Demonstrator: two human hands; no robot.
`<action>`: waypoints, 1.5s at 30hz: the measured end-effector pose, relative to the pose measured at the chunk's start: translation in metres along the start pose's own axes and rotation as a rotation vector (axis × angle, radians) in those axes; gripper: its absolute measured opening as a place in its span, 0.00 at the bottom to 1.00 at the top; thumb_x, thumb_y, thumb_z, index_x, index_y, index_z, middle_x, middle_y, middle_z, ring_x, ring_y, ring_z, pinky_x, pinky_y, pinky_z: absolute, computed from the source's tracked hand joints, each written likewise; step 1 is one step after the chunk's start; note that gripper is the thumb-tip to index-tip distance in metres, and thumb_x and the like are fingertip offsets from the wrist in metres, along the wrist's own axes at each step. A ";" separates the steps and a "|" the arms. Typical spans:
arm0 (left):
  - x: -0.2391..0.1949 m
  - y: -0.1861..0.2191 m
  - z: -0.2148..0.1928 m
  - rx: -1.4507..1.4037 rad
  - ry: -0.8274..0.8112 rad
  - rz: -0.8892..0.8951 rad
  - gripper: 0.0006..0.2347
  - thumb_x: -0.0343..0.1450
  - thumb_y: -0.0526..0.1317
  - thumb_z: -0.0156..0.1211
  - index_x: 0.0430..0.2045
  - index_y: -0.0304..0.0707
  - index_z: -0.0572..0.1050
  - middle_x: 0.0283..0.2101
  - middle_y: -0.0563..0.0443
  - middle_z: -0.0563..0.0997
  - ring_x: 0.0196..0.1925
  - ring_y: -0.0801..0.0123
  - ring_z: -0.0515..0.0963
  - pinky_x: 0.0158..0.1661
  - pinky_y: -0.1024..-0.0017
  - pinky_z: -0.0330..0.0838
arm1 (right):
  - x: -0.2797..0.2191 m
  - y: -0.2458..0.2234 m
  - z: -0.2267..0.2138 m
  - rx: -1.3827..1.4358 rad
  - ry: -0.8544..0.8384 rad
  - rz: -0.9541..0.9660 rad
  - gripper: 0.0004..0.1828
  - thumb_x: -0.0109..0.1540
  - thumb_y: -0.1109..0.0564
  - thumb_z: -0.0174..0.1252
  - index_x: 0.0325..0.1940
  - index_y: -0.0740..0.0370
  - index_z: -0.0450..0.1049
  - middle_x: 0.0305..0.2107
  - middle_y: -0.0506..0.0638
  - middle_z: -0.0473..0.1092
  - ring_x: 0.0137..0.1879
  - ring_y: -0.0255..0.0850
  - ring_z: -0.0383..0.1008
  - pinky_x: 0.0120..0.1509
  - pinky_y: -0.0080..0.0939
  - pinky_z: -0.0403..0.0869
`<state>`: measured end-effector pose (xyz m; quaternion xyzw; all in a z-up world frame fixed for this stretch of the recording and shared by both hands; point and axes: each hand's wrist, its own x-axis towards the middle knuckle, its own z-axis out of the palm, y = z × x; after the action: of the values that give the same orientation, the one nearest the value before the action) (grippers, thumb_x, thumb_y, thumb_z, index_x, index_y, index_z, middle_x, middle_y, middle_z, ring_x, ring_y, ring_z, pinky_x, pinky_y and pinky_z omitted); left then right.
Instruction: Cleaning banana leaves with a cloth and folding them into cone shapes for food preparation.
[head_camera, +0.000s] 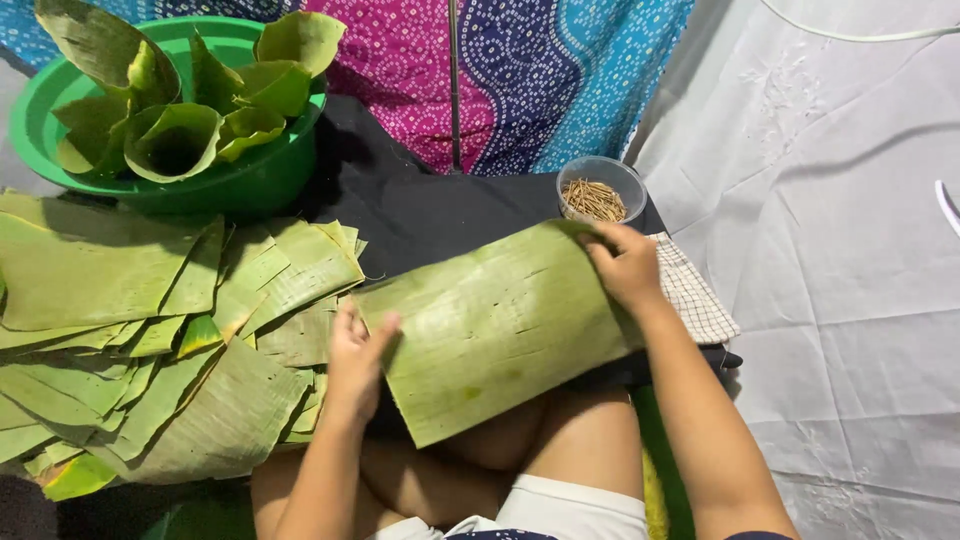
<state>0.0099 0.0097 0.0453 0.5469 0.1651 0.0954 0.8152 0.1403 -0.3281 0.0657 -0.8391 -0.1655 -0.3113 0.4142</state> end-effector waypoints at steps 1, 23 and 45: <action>0.001 -0.015 -0.003 -0.001 -0.001 0.002 0.42 0.68 0.36 0.68 0.71 0.22 0.43 0.65 0.24 0.66 0.65 0.43 0.69 0.62 0.44 0.63 | -0.005 0.013 0.008 0.000 0.001 -0.002 0.16 0.52 0.69 0.69 0.44 0.61 0.83 0.36 0.60 0.79 0.48 0.58 0.80 0.55 0.54 0.77; -0.007 -0.074 -0.028 -0.128 -0.090 0.081 0.09 0.73 0.25 0.53 0.44 0.37 0.70 0.43 0.46 0.79 0.48 0.65 0.78 0.54 0.68 0.72 | -0.027 0.049 -0.003 1.034 -0.427 1.291 0.43 0.61 0.27 0.45 0.34 0.75 0.78 0.29 0.72 0.76 0.19 0.45 0.67 0.25 0.35 0.65; -0.006 -0.026 0.012 -0.009 -0.227 0.143 0.36 0.77 0.39 0.47 0.71 0.54 0.25 0.57 0.16 0.74 0.59 0.32 0.77 0.57 0.42 0.68 | -0.087 -0.061 0.010 -0.131 -0.845 0.166 0.21 0.68 0.44 0.56 0.32 0.62 0.80 0.19 0.56 0.77 0.25 0.48 0.77 0.36 0.41 0.78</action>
<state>0.0080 -0.0125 0.0266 0.5609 0.0320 0.0916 0.8222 0.0460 -0.2854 0.0401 -0.9278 -0.2324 0.0840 0.2796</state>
